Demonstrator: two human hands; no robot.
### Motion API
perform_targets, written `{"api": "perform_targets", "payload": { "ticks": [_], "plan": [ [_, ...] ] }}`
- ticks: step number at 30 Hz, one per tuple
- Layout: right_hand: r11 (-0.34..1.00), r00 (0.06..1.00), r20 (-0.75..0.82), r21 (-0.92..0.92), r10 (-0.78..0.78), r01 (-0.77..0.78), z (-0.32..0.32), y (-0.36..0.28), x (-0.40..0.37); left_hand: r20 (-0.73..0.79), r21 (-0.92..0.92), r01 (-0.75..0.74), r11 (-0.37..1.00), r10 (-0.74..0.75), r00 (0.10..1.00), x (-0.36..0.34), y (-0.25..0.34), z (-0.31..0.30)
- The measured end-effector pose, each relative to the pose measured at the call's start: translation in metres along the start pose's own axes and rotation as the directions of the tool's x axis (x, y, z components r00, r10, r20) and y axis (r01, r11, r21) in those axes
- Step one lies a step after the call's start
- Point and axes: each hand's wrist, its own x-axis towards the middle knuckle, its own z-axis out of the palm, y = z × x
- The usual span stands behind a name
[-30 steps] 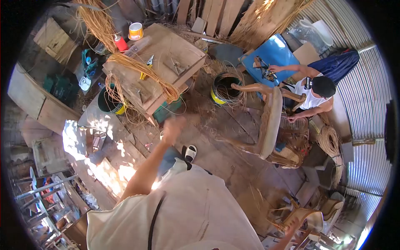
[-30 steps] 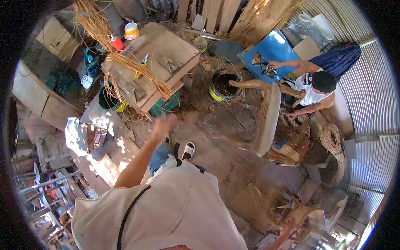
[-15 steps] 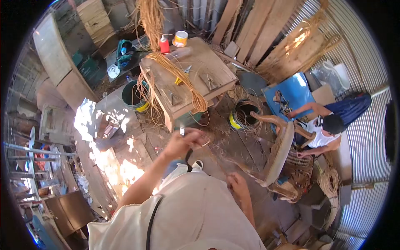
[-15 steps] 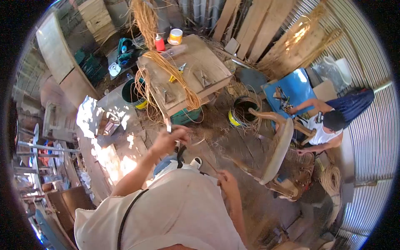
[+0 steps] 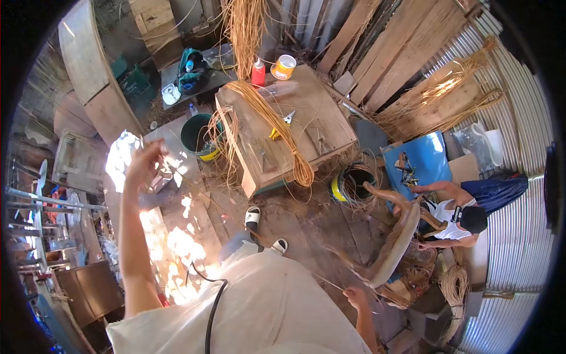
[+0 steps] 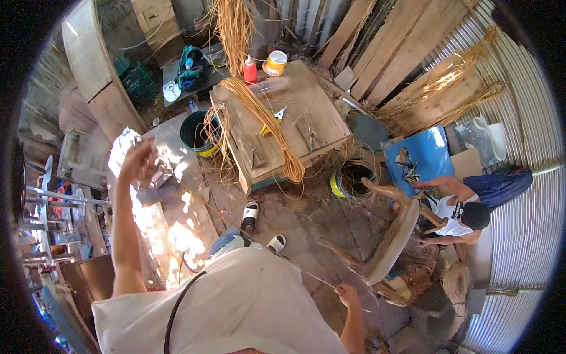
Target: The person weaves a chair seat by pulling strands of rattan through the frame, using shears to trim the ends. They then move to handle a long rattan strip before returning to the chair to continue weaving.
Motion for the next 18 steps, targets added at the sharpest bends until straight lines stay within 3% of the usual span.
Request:
{"api": "perform_targets", "payload": {
  "ticks": [1, 2, 3, 4, 5, 6, 7, 8, 9, 10, 12, 15, 17, 18],
  "plan": [
    [1.000, 1.000, 0.023, 0.013, -0.006, 0.006, 0.005, -0.025, 0.010, -0.044, 0.072, 0.013, 0.997, -0.009, 0.999, 0.039, 0.018, -0.018],
    [1.000, 0.999, 0.045, 0.028, -0.014, 0.013, 0.012, -0.056, 0.023, 0.053, 0.228, -0.006, 0.974, -0.006, 0.999, 0.075, 0.051, -0.033],
    [0.966, 0.997, 0.082, 0.258, 0.000, -0.021, 0.017, -0.106, 0.026, 0.152, 0.377, -0.043, 0.925, -0.017, 0.988, 0.109, 0.087, -0.043],
    [0.879, 0.993, 0.117, 0.474, 0.001, -0.057, 0.021, -0.166, 0.032, 0.116, 0.240, -0.193, 0.952, 0.169, 0.979, 0.141, 0.107, -0.028],
    [0.879, 0.989, 0.150, 0.470, 0.010, -0.080, 0.026, -0.206, 0.049, 0.217, 0.266, -0.209, 0.941, 0.152, 0.964, 0.183, 0.137, -0.032],
    [0.878, 0.982, 0.186, 0.467, 0.019, -0.106, 0.031, -0.243, 0.065, 0.078, 0.378, -0.168, 0.911, 0.149, 0.986, 0.212, 0.177, -0.012],
    [0.883, 0.979, 0.169, 0.468, -0.112, 0.021, 0.034, -0.280, 0.082, -0.032, 0.639, -0.107, 0.762, 0.165, 0.986, 0.228, 0.215, 0.003],
    [0.871, 0.959, 0.153, 0.470, -0.240, 0.143, 0.037, -0.318, 0.098, 0.123, 0.620, -0.376, 0.689, 0.388, 0.913, 0.319, 0.208, -0.041],
    [0.843, 0.945, 0.161, 0.511, -0.286, 0.168, 0.037, -0.358, 0.116, 0.012, 0.422, -0.438, 0.794, 0.478, 0.878, 0.342, 0.216, -0.019],
    [0.810, 0.928, 0.165, 0.554, -0.333, 0.192, 0.036, -0.397, 0.134, -0.180, 0.622, -0.171, 0.764, 0.352, 0.918, 0.355, 0.232, -0.006],
    [0.765, 0.920, 0.027, 0.565, -0.390, 0.308, 0.037, -0.475, 0.161, -0.158, 0.691, -0.133, 0.710, 0.328, 0.931, 0.349, 0.216, 0.048],
    [0.808, 0.903, -0.157, 0.405, -0.399, 0.427, 0.040, -0.551, 0.215, -0.064, 0.672, 0.034, 0.740, 0.012, 0.998, 0.358, 0.151, 0.059],
    [0.777, 0.817, -0.311, 0.274, -0.486, 0.566, 0.045, -0.578, 0.255, -0.077, 0.627, 0.189, 0.756, -0.182, 0.980, 0.344, 0.089, 0.071],
    [0.779, 0.819, -0.312, 0.275, -0.482, 0.564, 0.049, -0.584, 0.276, -0.085, 0.596, 0.268, 0.757, -0.273, 0.958, 0.355, 0.031, 0.064]
  ]
}}
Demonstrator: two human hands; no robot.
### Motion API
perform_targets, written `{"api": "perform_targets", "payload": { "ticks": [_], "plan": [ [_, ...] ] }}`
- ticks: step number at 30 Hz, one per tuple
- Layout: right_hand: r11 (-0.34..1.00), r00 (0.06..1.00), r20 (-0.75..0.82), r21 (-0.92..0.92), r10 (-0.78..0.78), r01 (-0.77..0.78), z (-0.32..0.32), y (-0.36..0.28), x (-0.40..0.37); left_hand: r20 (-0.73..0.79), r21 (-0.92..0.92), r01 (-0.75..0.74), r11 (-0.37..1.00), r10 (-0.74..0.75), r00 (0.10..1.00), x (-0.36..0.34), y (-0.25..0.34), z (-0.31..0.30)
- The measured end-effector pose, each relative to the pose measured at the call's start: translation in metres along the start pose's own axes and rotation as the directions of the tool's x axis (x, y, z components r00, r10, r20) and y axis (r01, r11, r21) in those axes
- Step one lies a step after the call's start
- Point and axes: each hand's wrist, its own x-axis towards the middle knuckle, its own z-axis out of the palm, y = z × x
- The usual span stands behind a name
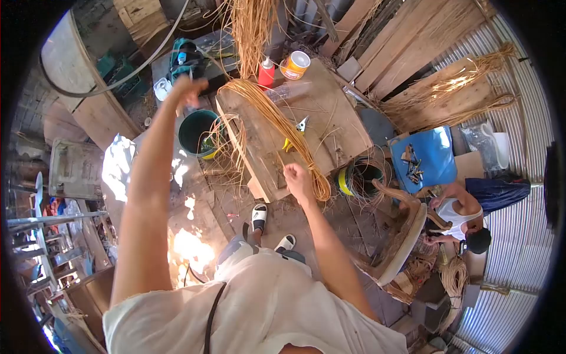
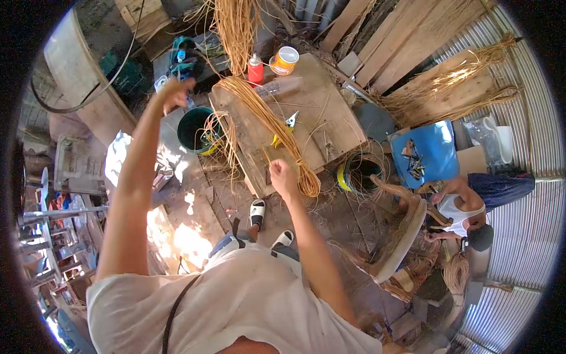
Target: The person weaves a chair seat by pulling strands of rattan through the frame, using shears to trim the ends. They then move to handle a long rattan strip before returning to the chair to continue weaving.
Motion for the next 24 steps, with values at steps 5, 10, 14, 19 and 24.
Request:
{"api": "perform_targets", "payload": {
  "ticks": [5, 10, 14, 19, 24],
  "plan": [
    [0.974, 0.997, -0.018, -0.216, -0.076, 0.070, 0.015, 0.011, 0.055, 0.178, -0.037, 0.296, 0.955, -0.285, 0.942, -0.098, -0.119, 0.129],
    [0.917, 0.986, -0.124, -0.394, -0.109, 0.052, 0.010, 0.006, 0.038, 0.445, -0.255, 0.289, 0.923, -0.153, 0.882, -0.168, -0.195, 0.202],
    [0.961, 0.993, -0.112, -0.270, 0.038, -0.068, 0.023, 0.029, 0.027, 0.303, -0.276, 0.033, 0.961, 0.054, 0.951, -0.206, -0.176, 0.233],
    [0.972, 0.986, -0.165, -0.231, 0.015, -0.054, 0.033, -0.006, 0.029, 0.093, -0.040, -0.356, 0.934, 0.358, 0.929, -0.190, -0.162, 0.252],
    [0.939, 0.996, -0.051, -0.331, 0.079, -0.091, 0.036, -0.006, 0.034, 0.087, 0.025, -0.393, 0.919, 0.390, 0.917, -0.177, -0.147, 0.264]
  ]
}}
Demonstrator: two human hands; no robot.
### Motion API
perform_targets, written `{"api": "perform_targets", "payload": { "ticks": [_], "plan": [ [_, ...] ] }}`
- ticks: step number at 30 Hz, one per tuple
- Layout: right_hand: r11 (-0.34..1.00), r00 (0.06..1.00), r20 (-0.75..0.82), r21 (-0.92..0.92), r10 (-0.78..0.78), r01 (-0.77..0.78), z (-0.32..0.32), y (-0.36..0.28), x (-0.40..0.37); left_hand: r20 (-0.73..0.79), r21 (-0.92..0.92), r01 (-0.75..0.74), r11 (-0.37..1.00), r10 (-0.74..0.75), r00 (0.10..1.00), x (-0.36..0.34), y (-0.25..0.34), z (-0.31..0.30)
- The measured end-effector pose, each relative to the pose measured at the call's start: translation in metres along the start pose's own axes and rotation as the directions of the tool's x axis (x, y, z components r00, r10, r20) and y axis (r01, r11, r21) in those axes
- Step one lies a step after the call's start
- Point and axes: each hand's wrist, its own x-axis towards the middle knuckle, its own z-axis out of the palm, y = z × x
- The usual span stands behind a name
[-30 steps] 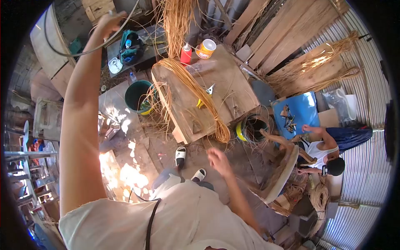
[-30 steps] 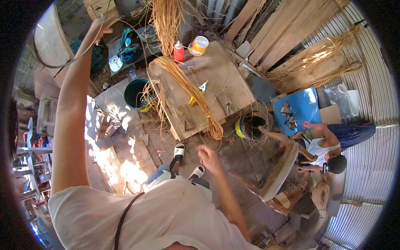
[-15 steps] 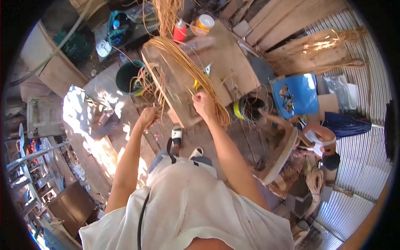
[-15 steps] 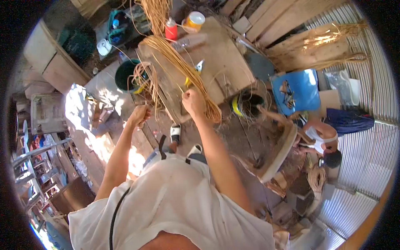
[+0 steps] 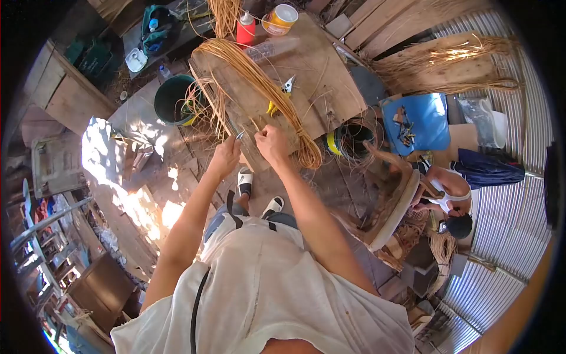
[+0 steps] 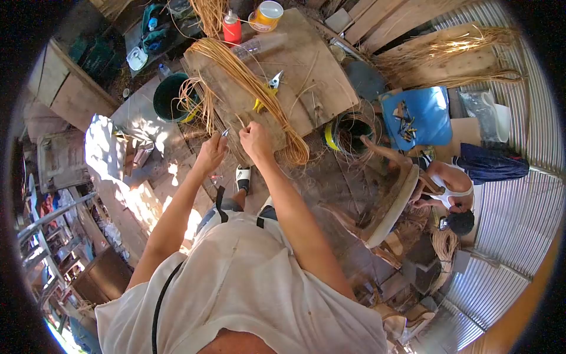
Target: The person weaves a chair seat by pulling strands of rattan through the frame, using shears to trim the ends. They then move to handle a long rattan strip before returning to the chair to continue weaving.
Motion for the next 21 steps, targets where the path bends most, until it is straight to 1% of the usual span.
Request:
{"api": "perform_targets", "payload": {
  "ticks": [1, 3, 5, 7, 9, 10, 12, 13, 14, 15, 16, 18, 20, 21],
  "plan": [
    [1.000, 1.000, 0.003, 0.000, 0.004, -0.004, 0.002, 0.009, -0.004, -0.013, 0.096, -0.069, 0.993, 0.070, 0.997, 0.002, -0.001, 0.003],
    [0.998, 0.996, -0.069, -0.036, -0.058, 0.056, 0.002, 0.024, -0.020, 0.020, 0.118, -0.071, 0.990, 0.069, 0.997, 0.005, 0.003, 0.009],
    [0.998, 0.997, -0.071, -0.060, -0.024, 0.020, -0.002, 0.033, -0.040, 0.057, 0.138, -0.074, 0.988, 0.067, 0.996, 0.007, 0.009, 0.014],
    [0.996, 0.997, -0.077, -0.085, 0.009, -0.015, -0.004, 0.039, -0.050, 0.069, 0.231, -0.087, 0.969, 0.073, 0.995, 0.010, 0.008, 0.023],
    [0.997, 0.991, -0.110, -0.044, -0.072, 0.068, -0.002, 0.037, -0.050, 0.097, 0.221, -0.075, 0.972, 0.055, 0.994, 0.012, 0.008, 0.028],
    [0.997, 0.991, -0.111, -0.042, -0.069, 0.064, -0.002, 0.036, -0.050, 0.106, 0.253, -0.060, 0.966, 0.034, 0.994, 0.012, 0.008, 0.030],
    [0.975, 0.980, -0.113, -0.170, -0.165, 0.145, -0.002, 0.035, -0.047, 0.119, 0.288, -0.047, 0.956, 0.013, 0.993, 0.010, 0.014, 0.033],
    [0.975, 0.980, -0.116, -0.168, -0.163, 0.142, -0.002, 0.035, -0.045, 0.138, 0.310, -0.047, 0.949, 0.004, 0.990, 0.010, 0.020, 0.032],
    [0.966, 0.977, -0.095, -0.191, -0.193, 0.173, -0.002, 0.036, -0.044, 0.156, 0.332, -0.046, 0.942, -0.007, 0.988, 0.009, 0.026, 0.031],
    [0.955, 0.972, -0.071, -0.213, -0.224, 0.205, -0.002, 0.036, -0.043, 0.157, 0.332, -0.046, 0.942, -0.007, 0.988, 0.009, 0.027, 0.035],
    [0.955, 0.972, -0.071, -0.213, -0.224, 0.205, -0.003, 0.036, -0.042, 0.150, 0.347, -0.050, 0.936, -0.003, 0.989, 0.011, 0.028, 0.037],
    [0.944, 0.958, -0.072, -0.201, -0.279, 0.260, -0.002, 0.036, -0.040, 0.141, 0.364, -0.052, 0.930, 0.000, 0.990, 0.015, 0.027, 0.040],
    [0.940, 0.958, -0.055, -0.215, -0.283, 0.265, -0.002, 0.037, -0.037, 0.180, 0.470, -0.143, 0.871, 0.064, 0.981, 0.015, 0.026, 0.043],
    [0.934, 0.957, -0.039, -0.231, -0.288, 0.272, -0.002, 0.039, -0.037, 0.180, 0.471, -0.143, 0.871, 0.064, 0.982, 0.015, 0.027, 0.045]
  ]
}}
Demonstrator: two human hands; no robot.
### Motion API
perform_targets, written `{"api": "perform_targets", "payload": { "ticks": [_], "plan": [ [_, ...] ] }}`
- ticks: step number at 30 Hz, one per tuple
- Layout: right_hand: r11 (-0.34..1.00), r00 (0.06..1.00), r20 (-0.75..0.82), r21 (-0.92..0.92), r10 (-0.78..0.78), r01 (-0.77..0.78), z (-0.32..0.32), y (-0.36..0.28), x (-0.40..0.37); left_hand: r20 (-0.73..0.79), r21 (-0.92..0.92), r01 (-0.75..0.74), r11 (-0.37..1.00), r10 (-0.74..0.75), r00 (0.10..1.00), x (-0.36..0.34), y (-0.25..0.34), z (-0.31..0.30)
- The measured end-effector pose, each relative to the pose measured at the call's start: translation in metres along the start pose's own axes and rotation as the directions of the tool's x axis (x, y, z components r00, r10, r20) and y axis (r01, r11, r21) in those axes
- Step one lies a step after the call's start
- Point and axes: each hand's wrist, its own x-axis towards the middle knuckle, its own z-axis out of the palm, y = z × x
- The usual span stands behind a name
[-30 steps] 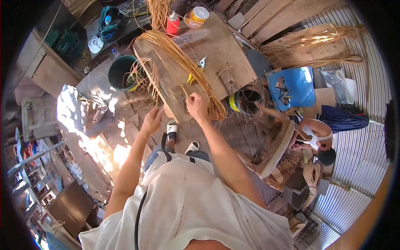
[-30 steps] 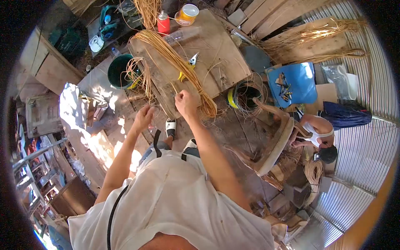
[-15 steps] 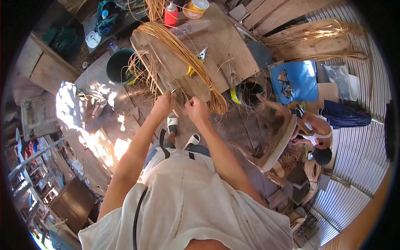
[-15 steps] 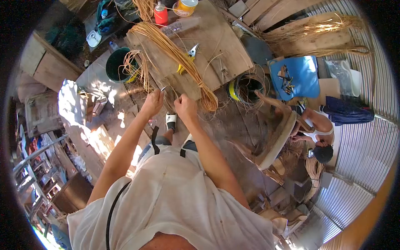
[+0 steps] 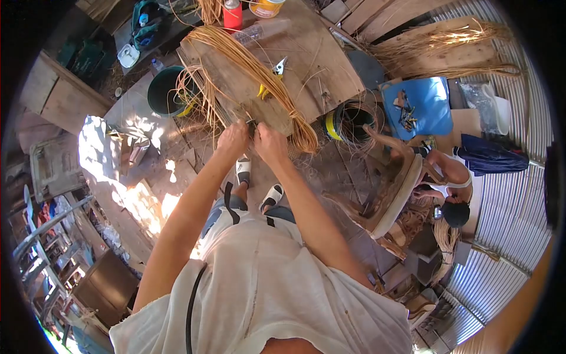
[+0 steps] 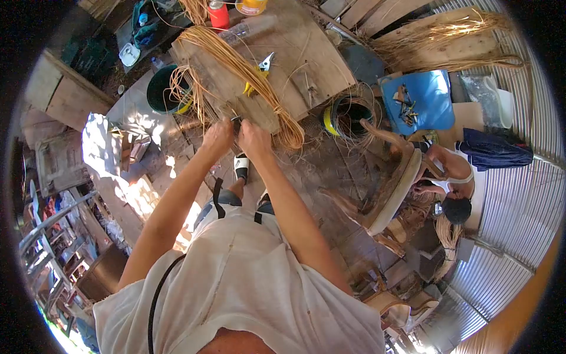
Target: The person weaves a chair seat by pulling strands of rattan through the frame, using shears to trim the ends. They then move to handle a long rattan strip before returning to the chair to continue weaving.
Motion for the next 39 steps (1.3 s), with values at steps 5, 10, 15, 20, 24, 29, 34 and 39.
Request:
{"api": "perform_targets", "payload": {
  "ticks": [5, 10, 15, 20, 24, 29, 34, 39],
  "plan": [
    [0.995, 0.998, -0.005, 0.074, 0.065, -0.065, 0.000, 0.003, -0.012, -0.009, 0.141, 0.126, 0.982, -0.126, 0.992, -0.002, 0.012, 0.005],
    [0.918, 0.970, 0.057, 0.313, 0.238, -0.244, 0.019, 0.033, -0.042, 0.047, 0.172, 0.210, 0.963, -0.221, 0.974, -0.001, 0.024, 0.002],
    [0.873, 0.977, 0.059, 0.440, 0.204, -0.209, 0.009, 0.034, -0.048, 0.048, 0.119, 0.273, 0.955, -0.280, 0.959, -0.003, 0.031, 0.004],
    [0.644, 0.914, 0.275, 0.649, 0.298, -0.405, 0.016, 0.091, -0.116, -0.033, 0.159, 0.232, 0.960, -0.230, 0.973, 0.003, 0.027, 0.010],
    [0.325, 0.827, 0.513, 0.761, 0.230, -0.562, -0.034, 0.061, -0.105, -0.032, 0.170, 0.263, 0.950, -0.261, 0.965, -0.007, 0.040, 0.009],
    [0.536, 0.826, 0.493, 0.635, 0.273, -0.557, -0.024, 0.038, -0.056, -0.075, 0.180, 0.205, 0.962, -0.194, 0.978, -0.011, 0.031, 0.023],
    [0.935, 0.983, -0.166, 0.354, 0.080, -0.016, 0.036, 0.106, -0.093, -0.037, 0.216, 0.202, 0.955, -0.199, 0.979, -0.010, 0.032, 0.017],
    [0.416, 0.840, 0.463, 0.730, 0.284, -0.543, -0.016, 0.081, -0.098, -0.071, 0.201, 0.242, 0.949, -0.233, 0.970, -0.003, 0.025, 0.027]
  ]
}}
